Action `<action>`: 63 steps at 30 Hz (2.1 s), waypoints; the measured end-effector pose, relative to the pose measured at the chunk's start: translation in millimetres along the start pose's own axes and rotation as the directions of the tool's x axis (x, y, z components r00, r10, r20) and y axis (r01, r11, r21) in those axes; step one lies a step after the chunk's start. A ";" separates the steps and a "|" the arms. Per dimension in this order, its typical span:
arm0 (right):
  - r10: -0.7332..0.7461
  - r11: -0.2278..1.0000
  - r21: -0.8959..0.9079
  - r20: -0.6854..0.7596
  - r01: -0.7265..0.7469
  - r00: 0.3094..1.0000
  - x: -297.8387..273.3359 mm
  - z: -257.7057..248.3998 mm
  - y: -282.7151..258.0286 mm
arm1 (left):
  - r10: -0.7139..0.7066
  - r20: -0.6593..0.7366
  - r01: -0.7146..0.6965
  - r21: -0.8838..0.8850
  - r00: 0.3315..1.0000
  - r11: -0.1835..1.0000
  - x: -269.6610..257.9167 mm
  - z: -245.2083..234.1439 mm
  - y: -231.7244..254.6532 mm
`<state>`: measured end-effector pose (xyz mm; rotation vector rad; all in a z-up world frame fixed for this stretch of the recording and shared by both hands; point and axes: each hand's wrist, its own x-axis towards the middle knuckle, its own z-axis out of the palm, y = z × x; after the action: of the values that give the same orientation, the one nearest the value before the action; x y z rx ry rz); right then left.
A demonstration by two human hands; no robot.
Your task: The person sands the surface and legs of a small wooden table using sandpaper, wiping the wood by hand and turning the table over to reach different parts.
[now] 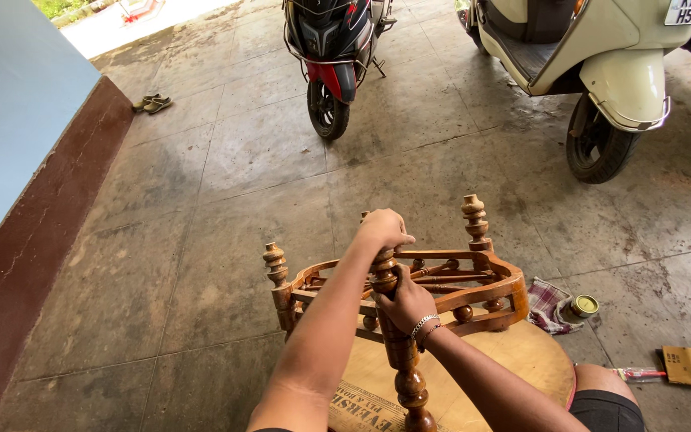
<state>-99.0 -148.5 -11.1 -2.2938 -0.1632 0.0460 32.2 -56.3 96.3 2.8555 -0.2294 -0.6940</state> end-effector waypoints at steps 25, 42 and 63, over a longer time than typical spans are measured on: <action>0.045 0.998 -0.054 0.047 -0.042 0.998 1.4 -12.2 -15.6 | -0.039 -0.035 -0.004 -0.780 0.999 0.626 22.6 67.8 -81.7; 0.027 0.998 -0.061 0.023 -0.025 0.999 1.6 -1.3 -6.1 | -0.388 -0.391 -0.022 -0.728 0.835 0.686 -28.7 91.7 -40.9; -0.047 0.996 -0.076 -0.015 0.046 0.999 1.6 1.8 7.9 | -0.343 -0.266 -0.291 -0.957 0.901 -0.020 -32.0 99.6 -35.2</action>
<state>-96.8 -152.1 -18.1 -2.3643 -0.2129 -0.0028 -38.8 -30.9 15.7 1.3574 0.3400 0.0026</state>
